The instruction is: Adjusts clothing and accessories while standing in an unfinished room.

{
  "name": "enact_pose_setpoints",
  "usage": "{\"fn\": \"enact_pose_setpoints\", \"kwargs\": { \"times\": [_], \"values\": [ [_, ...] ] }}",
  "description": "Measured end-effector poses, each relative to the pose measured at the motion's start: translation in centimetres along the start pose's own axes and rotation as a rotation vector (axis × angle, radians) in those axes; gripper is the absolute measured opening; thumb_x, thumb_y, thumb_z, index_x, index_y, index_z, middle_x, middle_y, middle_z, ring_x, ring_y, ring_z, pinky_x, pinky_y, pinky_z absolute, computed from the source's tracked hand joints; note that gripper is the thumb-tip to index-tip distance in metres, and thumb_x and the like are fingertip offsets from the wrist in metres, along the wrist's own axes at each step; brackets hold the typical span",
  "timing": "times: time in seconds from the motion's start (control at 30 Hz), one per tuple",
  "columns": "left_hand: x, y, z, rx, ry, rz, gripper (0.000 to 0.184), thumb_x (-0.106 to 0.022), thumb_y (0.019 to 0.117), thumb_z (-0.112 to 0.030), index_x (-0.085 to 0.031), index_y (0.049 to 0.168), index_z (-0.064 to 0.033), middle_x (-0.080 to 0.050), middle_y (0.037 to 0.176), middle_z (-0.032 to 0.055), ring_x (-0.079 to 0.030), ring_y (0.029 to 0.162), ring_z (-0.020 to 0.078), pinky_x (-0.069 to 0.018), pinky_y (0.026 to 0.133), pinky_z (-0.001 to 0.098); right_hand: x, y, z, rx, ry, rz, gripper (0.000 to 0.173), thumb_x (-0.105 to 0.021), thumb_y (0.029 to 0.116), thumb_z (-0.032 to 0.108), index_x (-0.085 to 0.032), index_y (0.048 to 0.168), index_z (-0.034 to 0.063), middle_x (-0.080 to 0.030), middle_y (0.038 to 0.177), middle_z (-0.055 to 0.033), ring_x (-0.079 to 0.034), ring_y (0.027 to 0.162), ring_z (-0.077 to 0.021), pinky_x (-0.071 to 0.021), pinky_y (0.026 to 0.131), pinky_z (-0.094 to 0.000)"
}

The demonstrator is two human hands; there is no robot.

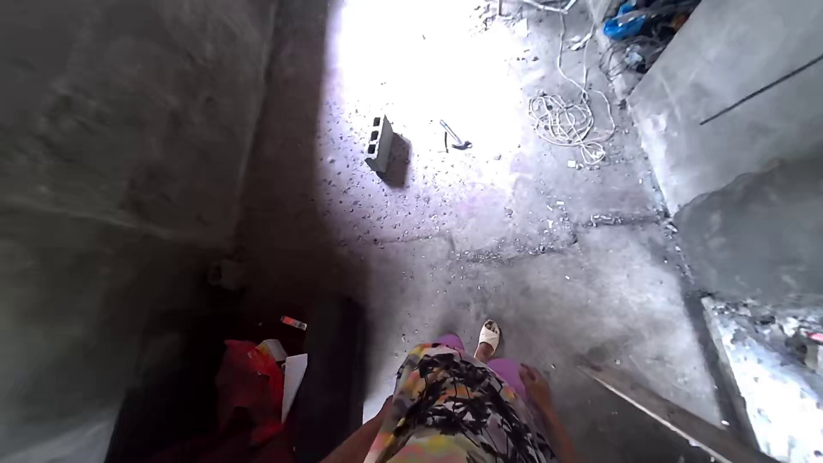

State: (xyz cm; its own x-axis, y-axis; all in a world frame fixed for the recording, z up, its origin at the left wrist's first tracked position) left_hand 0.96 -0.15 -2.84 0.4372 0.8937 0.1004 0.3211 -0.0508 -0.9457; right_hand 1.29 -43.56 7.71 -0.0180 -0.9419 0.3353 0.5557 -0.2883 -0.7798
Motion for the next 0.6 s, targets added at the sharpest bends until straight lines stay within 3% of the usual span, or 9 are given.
{"fn": "enact_pose_setpoints", "kwargs": {
  "times": [0.1,0.13,0.17,0.23,0.37,0.4,0.47,0.53,0.6],
  "values": [
    [-1.0,-5.5,-6.3,-0.406,0.217,-0.066,0.041,-0.045,0.1098,-0.015,-0.056,0.127,0.0207,-0.062,0.120,0.0421,-0.065,0.109,0.0488,-0.0558,0.091,0.0510,2.3,2.5,3.8,0.025,-0.084,0.049,0.042,-0.050,0.1101,0.021,-0.054,0.145,-0.0020,-0.063,0.136,-0.0271,-0.061,0.127,-0.0382,-0.0456,0.111,-0.0524],
    [-1.8,-10.1,-11.5,-0.157,0.180,-0.084,0.038,-0.044,0.1112,-0.012,-0.051,0.136,0.0169,-0.055,0.135,0.0381,-0.056,0.126,0.0453,-0.0441,0.107,0.0505,2.6,3.1,4.9,0.036,-0.109,0.073,0.042,-0.050,0.1102,0.021,-0.054,0.145,-0.0025,-0.063,0.135,-0.0272,-0.063,0.125,-0.0381,-0.0464,0.110,-0.0521],
    [-2.5,-12.8,-15.4,-0.029,0.115,-0.186,0.035,-0.046,0.1098,-0.008,-0.054,0.134,0.0155,-0.056,0.136,0.0352,-0.055,0.129,0.0426,-0.0394,0.111,0.0503,2.9,3.6,5.9,0.046,-0.130,0.096,0.042,-0.050,0.1102,0.020,-0.054,0.144,-0.0032,-0.064,0.134,-0.0275,-0.064,0.123,-0.0381,-0.0473,0.108,-0.0518],
    [-3.0,-14.0,-18.9,-0.076,0.061,-0.385,0.028,-0.052,0.1064,-0.006,-0.063,0.119,0.0163,-0.065,0.119,0.0337,-0.063,0.114,0.0415,-0.0457,0.103,0.0508,3.2,5.1,8.1,0.045,-0.164,0.136,0.041,-0.050,0.1103,0.020,-0.054,0.144,-0.0028,-0.064,0.133,-0.0274,-0.065,0.119,-0.0378,-0.0490,0.104,-0.0519],
    [-0.8,-14.2,-23.8,-0.290,0.149,-0.321,0.033,-0.044,0.1077,-0.004,-0.057,0.126,0.0195,-0.060,0.126,0.0380,-0.058,0.122,0.0452,-0.0418,0.110,0.0518,3.2,8.7,11.9,0.050,-0.273,0.223,0.041,-0.048,0.1110,0.021,-0.054,0.144,-0.0020,-0.066,0.128,-0.0271,-0.068,0.111,-0.0370,-0.0533,0.097,-0.0523],
    [0.7,-13.9,-25.8,-0.307,0.249,-0.238,0.033,-0.046,0.1075,-0.008,-0.058,0.127,0.0163,-0.061,0.123,0.0371,-0.059,0.120,0.0466,-0.0430,0.108,0.0561,3.3,9.5,13.2,0.069,-0.325,0.241,0.040,-0.047,0.1111,0.019,-0.054,0.144,-0.0030,-0.066,0.127,-0.0276,-0.068,0.111,-0.0371,-0.0531,0.098,-0.0517],
    [5.0,-12.8,-29.9,-0.284,0.306,-0.104,0.043,-0.045,0.1103,-0.022,-0.050,0.143,0.0045,-0.065,0.119,0.0313,-0.066,0.109,0.0436,-0.0504,0.097,0.0599,3.1,11.5,16.2,0.108,-0.430,0.269,0.040,-0.047,0.1109,0.017,-0.053,0.144,-0.0053,-0.066,0.127,-0.0291,-0.067,0.114,-0.0378,-0.0507,0.102,-0.0511],
    [10.2,-11.8,-32.6,-0.318,-0.047,-0.070,0.049,-0.046,0.1112,-0.031,-0.040,0.153,-0.0066,-0.068,0.108,0.0241,-0.071,0.089,0.0338,-0.0589,0.080,0.0516,2.9,14.2,19.2,0.147,-0.501,0.259,0.040,-0.048,0.1105,0.016,-0.053,0.143,-0.0071,-0.064,0.129,-0.0312,-0.065,0.118,-0.0402,-0.0479,0.106,-0.0527],
    [14.6,-11.2,-34.2,-0.442,-0.448,0.025,0.054,-0.025,0.1127,-0.047,-0.036,0.156,-0.0168,-0.070,0.099,0.0141,-0.072,0.083,0.0244,-0.0614,0.078,0.0441,2.7,16.2,22.1,0.147,-0.526,0.232,0.041,-0.049,0.1102,0.015,-0.053,0.143,-0.0086,-0.062,0.133,-0.0334,-0.063,0.121,-0.0426,-0.0464,0.108,-0.0539]
  ]
}}
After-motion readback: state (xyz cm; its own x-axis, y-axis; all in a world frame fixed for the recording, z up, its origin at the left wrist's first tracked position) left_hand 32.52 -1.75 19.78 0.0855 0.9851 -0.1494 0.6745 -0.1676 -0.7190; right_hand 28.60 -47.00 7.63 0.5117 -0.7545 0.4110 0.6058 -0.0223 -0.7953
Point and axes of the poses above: each hand's wrist, its own y-axis towards the middle knuckle, its own x-axis out of the back of the hand, z = x × y, the point moved 3 cm from there along y, towards the middle knuckle
